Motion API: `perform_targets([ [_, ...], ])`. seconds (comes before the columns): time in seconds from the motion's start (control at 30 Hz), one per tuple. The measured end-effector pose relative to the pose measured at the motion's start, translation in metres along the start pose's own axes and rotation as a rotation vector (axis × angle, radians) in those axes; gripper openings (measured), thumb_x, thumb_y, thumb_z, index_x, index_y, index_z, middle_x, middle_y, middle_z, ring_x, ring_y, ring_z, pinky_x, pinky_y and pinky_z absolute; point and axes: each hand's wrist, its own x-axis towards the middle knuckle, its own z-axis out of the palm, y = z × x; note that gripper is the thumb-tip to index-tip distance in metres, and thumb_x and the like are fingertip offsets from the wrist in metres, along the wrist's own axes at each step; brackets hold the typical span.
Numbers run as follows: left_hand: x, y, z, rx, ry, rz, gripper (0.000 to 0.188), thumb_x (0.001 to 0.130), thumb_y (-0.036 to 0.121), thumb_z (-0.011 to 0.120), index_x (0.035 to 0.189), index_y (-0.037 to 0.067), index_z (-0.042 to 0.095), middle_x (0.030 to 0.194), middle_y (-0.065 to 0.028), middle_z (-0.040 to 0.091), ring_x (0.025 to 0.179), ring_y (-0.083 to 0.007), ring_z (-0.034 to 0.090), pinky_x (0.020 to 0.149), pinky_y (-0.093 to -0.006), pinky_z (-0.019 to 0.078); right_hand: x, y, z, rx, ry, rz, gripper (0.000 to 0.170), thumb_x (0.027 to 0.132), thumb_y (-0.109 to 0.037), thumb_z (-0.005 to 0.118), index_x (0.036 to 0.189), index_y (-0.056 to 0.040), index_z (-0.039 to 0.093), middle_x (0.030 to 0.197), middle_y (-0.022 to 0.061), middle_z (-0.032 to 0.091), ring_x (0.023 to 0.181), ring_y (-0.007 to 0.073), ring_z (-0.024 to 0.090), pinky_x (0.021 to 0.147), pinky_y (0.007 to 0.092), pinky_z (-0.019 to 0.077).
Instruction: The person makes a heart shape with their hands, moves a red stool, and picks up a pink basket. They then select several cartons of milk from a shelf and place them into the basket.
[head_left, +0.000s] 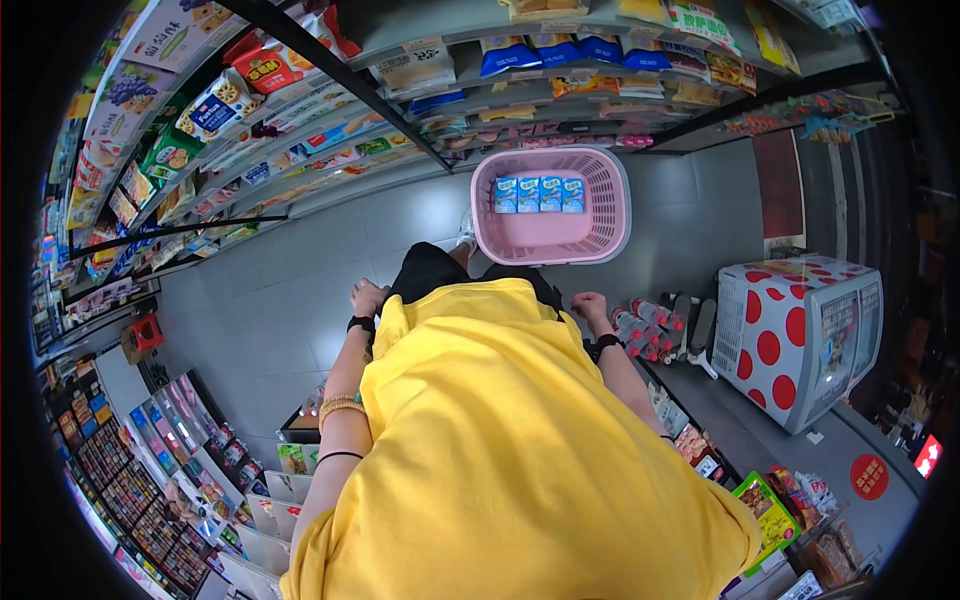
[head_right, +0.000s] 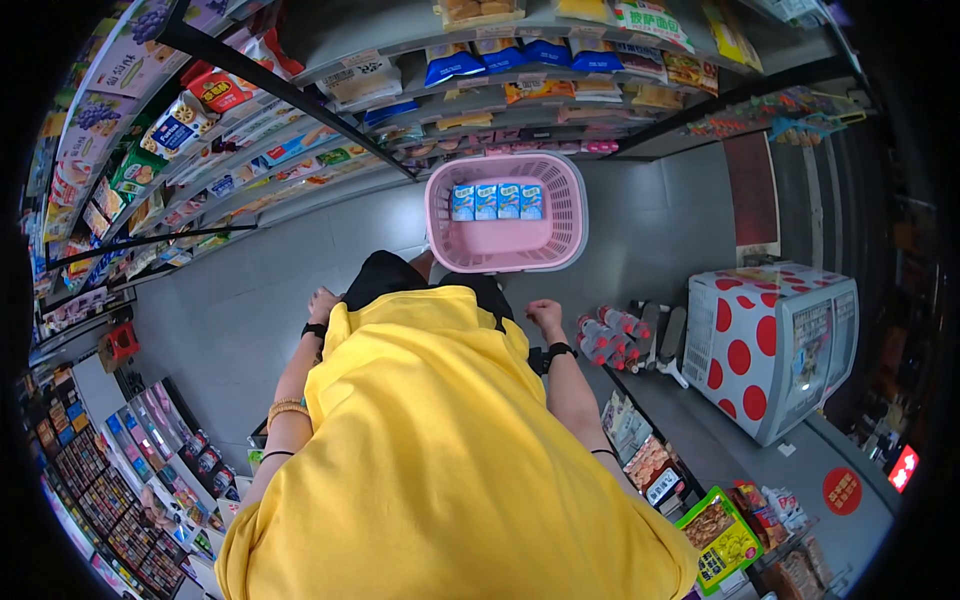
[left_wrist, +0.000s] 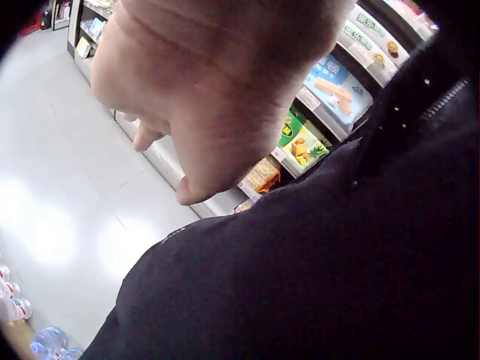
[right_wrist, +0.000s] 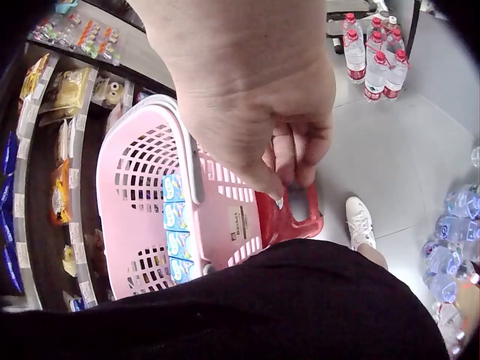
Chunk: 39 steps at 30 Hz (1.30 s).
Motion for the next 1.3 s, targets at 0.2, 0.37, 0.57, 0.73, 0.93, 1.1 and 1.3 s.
perform_targets([
  [0.2,0.001,0.0,0.001,-0.041,0.028,0.014,0.084,0.089,0.05,0.065,0.145,-0.004,0.035,0.153,-0.0244,0.041,0.152,-0.0397,0.021,0.124,-0.0479,0.0153,0.005,-0.005,0.001,-0.012,-0.01,-0.017,0.01,0.078,0.0,0.072,0.087,-0.0025,0.071,0.075,0.0065,0.07,0.059,0.0143,0.064,0.052,0.0246,0.0491],
  [0.37,0.004,0.0,0.003,-0.036,0.028,-0.009,0.081,0.088,0.05,0.061,0.146,-0.001,0.037,0.151,-0.023,0.045,0.15,-0.0363,0.027,0.124,-0.0458,0.0169,0.011,0.0,0.001,-0.003,0.005,-0.017,0.021,0.074,0.003,0.074,0.093,-0.0027,0.07,0.078,0.006,0.07,0.061,0.0149,0.064,0.055,0.026,0.0508],
  [0.57,0.008,-0.003,0.001,-0.274,-0.042,-0.058,0.078,0.087,0.05,0.067,0.137,-0.005,0.045,0.133,-0.0267,0.061,0.138,-0.04,0.046,0.121,-0.0486,0.0212,0.02,0.01,-0.001,-0.064,0.054,-0.034,0.028,0.068,0.005,0.076,0.094,-0.0023,0.069,0.08,0.0058,0.068,0.064,0.0158,0.063,0.057,0.0284,0.0516],
  [0.73,-0.003,0.009,-0.013,-0.028,-0.088,-0.016,0.063,0.085,0.049,0.068,0.12,-0.004,0.066,0.129,-0.0247,0.065,0.128,-0.0431,0.056,0.106,-0.0445,0.0433,0.021,0.012,0.001,-0.098,0.09,-0.02,0.022,0.073,0.004,0.073,0.093,-0.0023,0.07,0.079,0.0062,0.068,0.065,0.0158,0.064,0.057,0.0281,0.0512],
  [0.93,0.027,-0.017,0.004,-0.098,-0.14,-0.01,0.043,0.088,0.038,0.058,0.109,0.005,0.074,0.117,-0.0178,0.072,0.12,-0.0391,0.062,0.101,-0.0435,0.0488,0.009,-0.05,-0.009,-0.016,-0.042,-0.107,0.01,0.087,-0.009,0.068,0.092,-0.0024,0.073,0.076,0.0048,0.069,0.066,0.0127,0.065,0.058,0.0261,0.0512],
  [1.1,0.024,-0.015,-0.009,0.007,0.028,0.145,0.027,0.082,0.022,0.062,0.096,0.004,0.075,0.111,-0.0206,0.071,0.109,-0.039,0.066,0.095,-0.0426,0.0536,-0.047,-0.19,-0.009,0.183,-0.189,-0.396,0.02,0.096,-0.016,0.064,0.103,0.001,0.069,0.09,0.0066,0.071,0.081,0.0128,0.066,0.07,0.024,0.0492],
  [1.3,0.018,-0.007,-0.019,-0.001,0.04,0.239,0.024,0.081,0.019,0.062,0.095,0.004,0.075,0.11,-0.0218,0.071,0.108,-0.0401,0.066,0.095,-0.0434,0.0538,-0.227,-0.389,0.018,0.498,-0.781,-1.036,0.034,0.103,-0.031,0.051,0.109,0.001,0.063,0.112,0.0221,0.068,0.102,0.0274,0.063,0.085,0.0374,0.05],
])
